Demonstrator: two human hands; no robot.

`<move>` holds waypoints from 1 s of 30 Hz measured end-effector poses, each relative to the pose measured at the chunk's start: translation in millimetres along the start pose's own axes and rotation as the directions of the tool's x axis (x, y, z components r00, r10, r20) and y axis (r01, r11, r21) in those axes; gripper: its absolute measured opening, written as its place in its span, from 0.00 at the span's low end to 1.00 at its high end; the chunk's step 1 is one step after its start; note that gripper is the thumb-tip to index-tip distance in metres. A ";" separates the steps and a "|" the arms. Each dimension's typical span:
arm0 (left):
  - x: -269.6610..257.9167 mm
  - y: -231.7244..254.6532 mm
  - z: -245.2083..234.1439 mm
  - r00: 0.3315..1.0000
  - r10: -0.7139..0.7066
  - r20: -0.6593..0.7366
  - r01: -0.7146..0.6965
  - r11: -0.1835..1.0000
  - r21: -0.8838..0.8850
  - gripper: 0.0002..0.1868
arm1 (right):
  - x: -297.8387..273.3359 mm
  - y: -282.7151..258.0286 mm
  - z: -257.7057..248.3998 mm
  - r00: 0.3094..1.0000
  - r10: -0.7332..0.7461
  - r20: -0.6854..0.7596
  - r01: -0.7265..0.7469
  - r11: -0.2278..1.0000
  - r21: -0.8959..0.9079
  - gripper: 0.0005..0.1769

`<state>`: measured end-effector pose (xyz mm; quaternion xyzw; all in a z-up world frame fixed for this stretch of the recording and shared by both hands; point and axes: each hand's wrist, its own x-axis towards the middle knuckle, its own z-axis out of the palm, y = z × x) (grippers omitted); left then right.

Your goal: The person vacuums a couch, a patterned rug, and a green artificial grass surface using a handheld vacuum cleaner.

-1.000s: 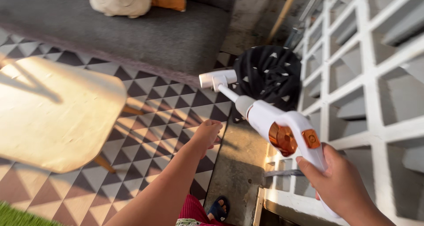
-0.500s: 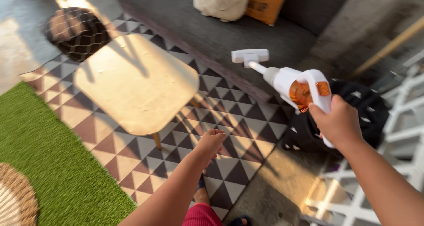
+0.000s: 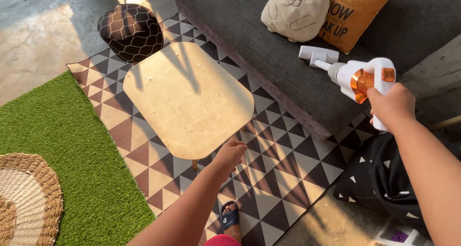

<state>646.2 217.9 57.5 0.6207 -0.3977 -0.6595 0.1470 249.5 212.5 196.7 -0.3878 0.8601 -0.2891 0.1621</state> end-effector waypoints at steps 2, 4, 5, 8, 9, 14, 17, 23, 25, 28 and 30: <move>13.0 8.4 -4.8 1.000 0.019 0.004 -0.020 0.999 0.033 0.20 | 9.3 -9.3 1.1 0.999 0.035 0.026 -0.037 0.997 0.069 0.18; 24.7 14.2 -6.0 0.998 0.054 0.013 -0.054 0.998 0.020 0.21 | 6.3 -11.0 0.1 0.996 0.053 0.065 -0.059 0.994 0.092 0.17; 29.4 15.6 -6.8 0.998 0.068 0.015 -0.069 0.998 0.015 0.21 | 0.6 -9.1 -1.2 0.994 0.063 0.087 -0.072 0.992 0.104 0.17; 37.0 16.5 -12.5 0.992 0.121 0.044 -0.120 0.992 -0.024 0.20 | -31.7 5.4 -11.0 0.988 0.068 0.138 -0.082 0.992 0.098 0.18; 35.9 16.3 -13.3 0.995 0.098 0.031 -0.098 0.995 0.011 0.20 | -47.0 12.3 -16.8 0.985 0.065 0.162 -0.080 0.993 0.090 0.20; 3.6 5.0 -7.7 0.997 0.064 -0.046 -0.060 0.994 0.091 0.22 | -120.8 47.9 -56.1 0.971 0.050 0.234 0.002 0.976 -0.219 0.23; -23.1 -19.0 9.7 0.991 0.108 -0.084 -0.111 0.994 -0.024 0.20 | -156.9 76.2 -67.8 0.957 0.064 0.283 -0.006 0.979 -0.202 0.23; -76.1 -115.5 50.9 0.994 0.010 -0.107 -0.028 0.985 -0.167 0.20 | -209.3 116.6 -67.2 0.870 0.064 0.488 0.039 0.979 -0.198 0.24; -96.8 -152.3 60.6 0.992 -0.039 -0.124 0.014 0.980 -0.197 0.19 | -229.2 126.9 -55.3 0.818 0.038 0.574 0.082 0.980 -0.183 0.23; -124.2 -205.1 64.2 0.977 -0.126 -0.170 0.074 0.957 -0.280 0.19 | -257.5 142.3 -25.4 0.730 -0.036 0.682 0.193 0.969 -0.156 0.23; -140.1 -241.2 62.9 0.961 -0.163 -0.223 0.083 0.941 -0.328 0.19 | -273.2 150.6 6.8 0.660 -0.140 0.738 0.293 0.952 -0.082 0.24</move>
